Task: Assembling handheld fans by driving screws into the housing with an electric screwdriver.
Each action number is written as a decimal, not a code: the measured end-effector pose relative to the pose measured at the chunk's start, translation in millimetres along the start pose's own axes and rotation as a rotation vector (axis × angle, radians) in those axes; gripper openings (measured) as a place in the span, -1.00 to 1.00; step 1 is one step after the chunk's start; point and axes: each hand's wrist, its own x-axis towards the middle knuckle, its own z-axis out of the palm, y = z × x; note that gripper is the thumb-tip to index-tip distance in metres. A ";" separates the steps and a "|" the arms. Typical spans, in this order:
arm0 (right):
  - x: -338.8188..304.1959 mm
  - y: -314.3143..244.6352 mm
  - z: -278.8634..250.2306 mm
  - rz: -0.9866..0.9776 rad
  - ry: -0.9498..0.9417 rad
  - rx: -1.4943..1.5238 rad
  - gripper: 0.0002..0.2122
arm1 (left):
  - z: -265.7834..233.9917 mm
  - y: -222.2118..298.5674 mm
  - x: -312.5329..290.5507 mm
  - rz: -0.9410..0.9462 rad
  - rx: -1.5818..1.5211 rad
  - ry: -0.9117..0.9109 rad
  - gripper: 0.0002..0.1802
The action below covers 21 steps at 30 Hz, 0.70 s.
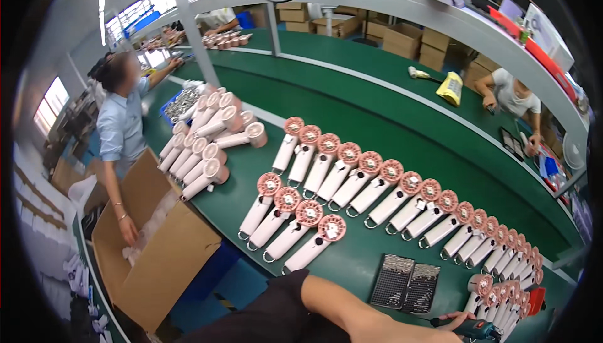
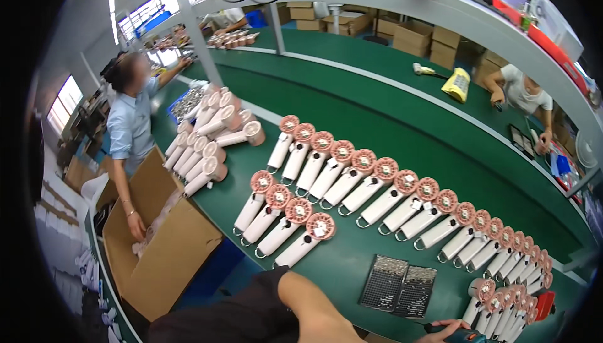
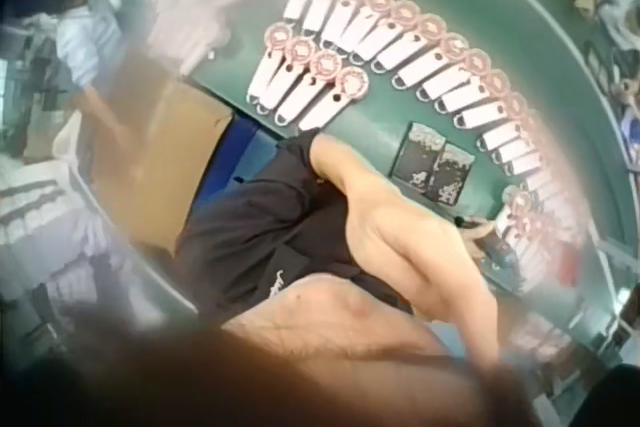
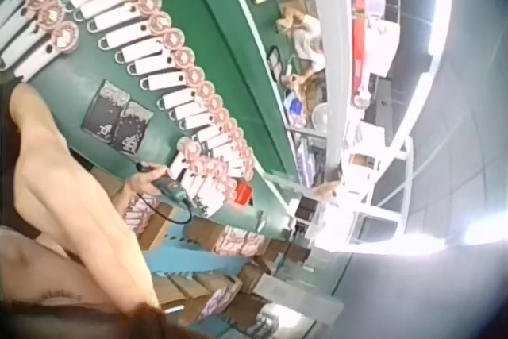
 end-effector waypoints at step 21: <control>23.0 -32.8 4.8 -0.011 0.023 0.315 -0.80 | -19.6 53.6 -250.1 -1.201 2.199 0.917 -0.46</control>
